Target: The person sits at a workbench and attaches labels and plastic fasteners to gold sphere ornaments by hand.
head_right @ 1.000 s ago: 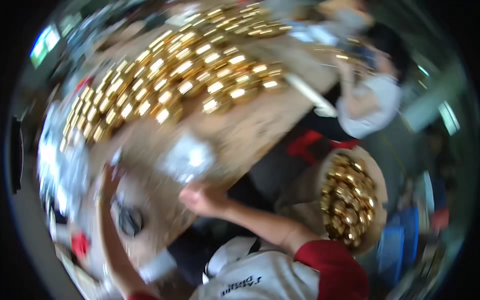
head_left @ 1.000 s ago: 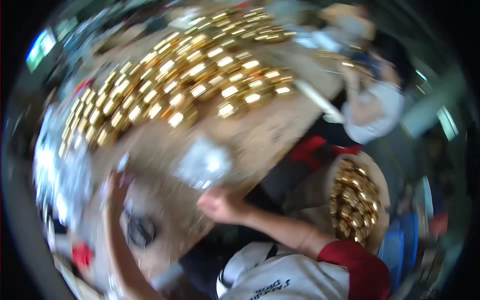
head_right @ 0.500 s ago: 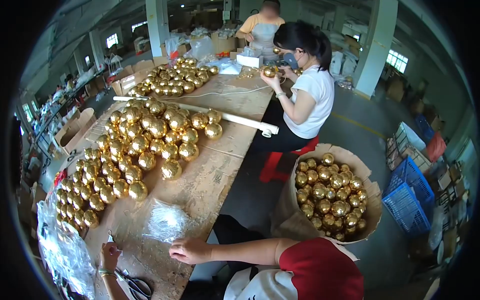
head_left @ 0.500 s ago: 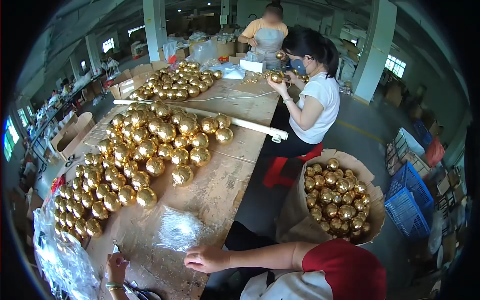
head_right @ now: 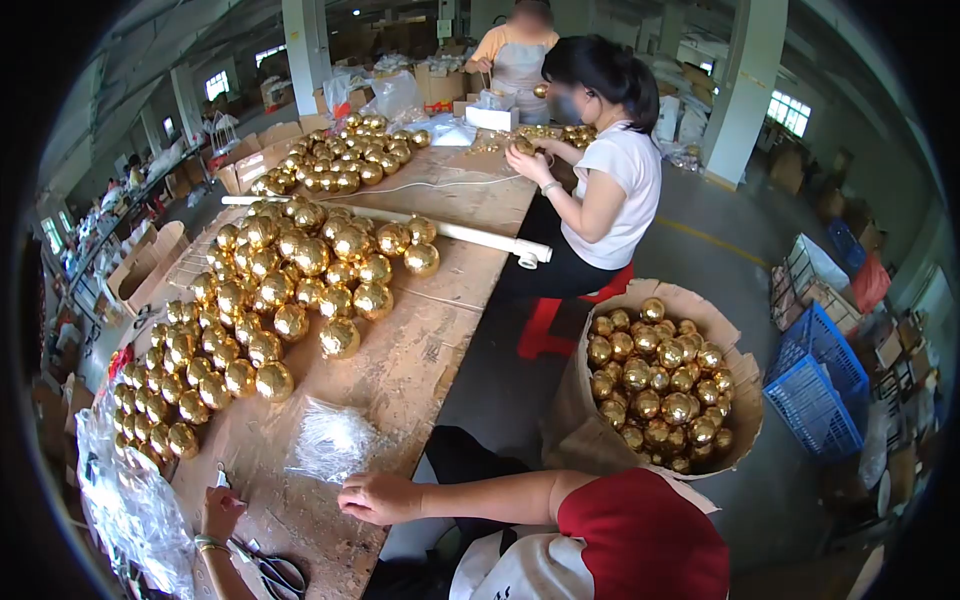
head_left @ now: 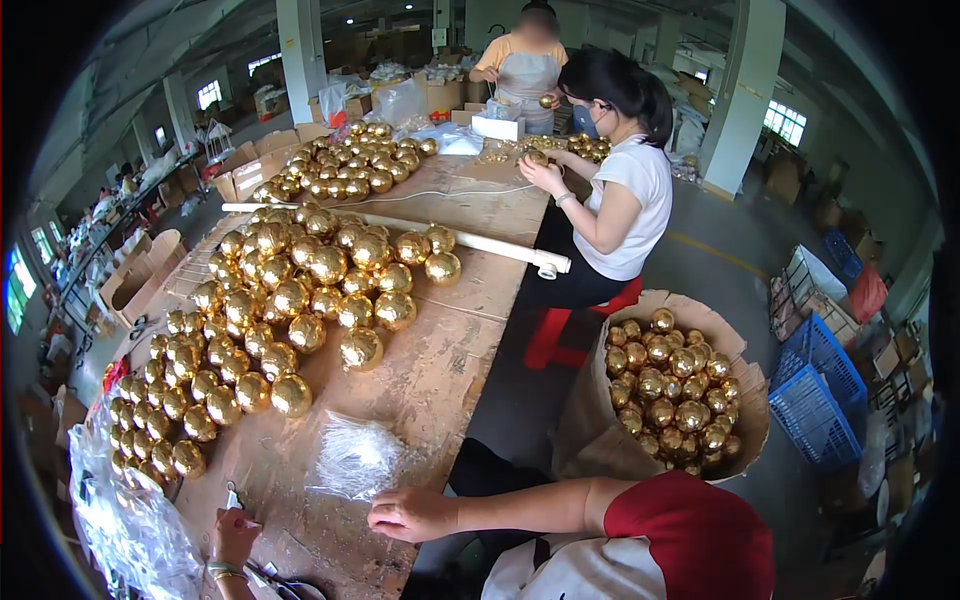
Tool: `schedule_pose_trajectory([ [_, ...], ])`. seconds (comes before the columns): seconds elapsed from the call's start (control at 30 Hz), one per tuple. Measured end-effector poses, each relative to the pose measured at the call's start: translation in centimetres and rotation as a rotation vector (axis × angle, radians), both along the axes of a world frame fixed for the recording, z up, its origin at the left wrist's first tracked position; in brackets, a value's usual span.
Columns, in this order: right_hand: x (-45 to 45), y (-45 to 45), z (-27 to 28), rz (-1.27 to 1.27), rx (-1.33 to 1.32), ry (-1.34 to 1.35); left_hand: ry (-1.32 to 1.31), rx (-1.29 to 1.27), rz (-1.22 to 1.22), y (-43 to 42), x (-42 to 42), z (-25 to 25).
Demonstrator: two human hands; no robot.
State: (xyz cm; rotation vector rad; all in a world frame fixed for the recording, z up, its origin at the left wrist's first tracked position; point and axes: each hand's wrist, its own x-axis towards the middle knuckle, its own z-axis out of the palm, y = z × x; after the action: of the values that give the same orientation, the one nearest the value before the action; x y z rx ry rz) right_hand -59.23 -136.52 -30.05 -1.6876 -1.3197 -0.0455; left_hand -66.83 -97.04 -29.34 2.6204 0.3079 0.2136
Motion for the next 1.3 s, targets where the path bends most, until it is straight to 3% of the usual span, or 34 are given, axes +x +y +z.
schedule_pose_trajectory([
  [0.07,0.0,0.0,0.2,-0.005,0.002,-0.015,-0.054,-0.099,-0.059,-0.2,-0.3,0.3],
  [0.3,-0.2,0.1,0.0,-0.023,-0.009,-0.011,0.048,-0.092,-0.112,0.7,0.0,0.4],
  [0.57,-0.4,-0.1,0.5,-0.019,-0.018,0.035,-0.028,0.155,-0.154,-1.8,-1.2,3.1],
  [0.7,-0.5,-0.1,0.1,-0.010,-0.013,0.035,-0.147,0.162,-0.107,-4.3,-2.9,3.6],
  [0.77,-0.6,-0.1,0.3,-0.011,-0.018,0.044,-0.121,0.088,0.099,-6.5,-4.1,4.3],
  [0.8,-0.8,0.0,0.9,-0.085,-0.044,-0.047,-0.307,0.016,0.021,-7.8,-4.7,4.5],
  [0.83,-0.9,0.0,1.3,-0.157,-0.072,-0.138,-0.306,0.019,0.021,-9.5,-5.4,4.9],
  [0.9,0.3,1.2,-2.7,-0.198,-0.169,-0.192,-0.349,-0.218,0.255,-12.3,-6.8,5.7],
  [0.93,0.5,1.4,-3.3,-0.241,-0.268,-0.248,-0.216,-0.226,0.199,-11.7,-8.2,5.4],
  [0.97,0.7,1.4,-3.8,-0.242,-0.268,-0.246,-0.213,-0.226,0.198,-11.9,-9.3,4.7],
  [1.03,1.3,1.0,-2.4,-0.233,-0.399,0.030,-0.291,-0.613,0.322,-14.1,-11.0,3.9],
  [1.07,1.5,1.0,-2.7,-0.229,-0.350,-0.053,-0.292,-0.611,0.323,-15.3,-11.4,4.0],
  [1.17,1.9,1.4,-2.9,-0.213,-0.446,-0.036,-0.583,-0.771,0.352,-20.1,-12.7,4.5],
  [1.27,1.2,0.2,2.3,-0.154,-0.621,-0.196,-0.700,-0.883,0.446,-23.1,-13.4,4.3],
  [1.3,1.4,0.1,1.7,-0.148,-0.622,-0.197,-0.757,-0.939,0.488,-23.7,-13.6,4.2],
])
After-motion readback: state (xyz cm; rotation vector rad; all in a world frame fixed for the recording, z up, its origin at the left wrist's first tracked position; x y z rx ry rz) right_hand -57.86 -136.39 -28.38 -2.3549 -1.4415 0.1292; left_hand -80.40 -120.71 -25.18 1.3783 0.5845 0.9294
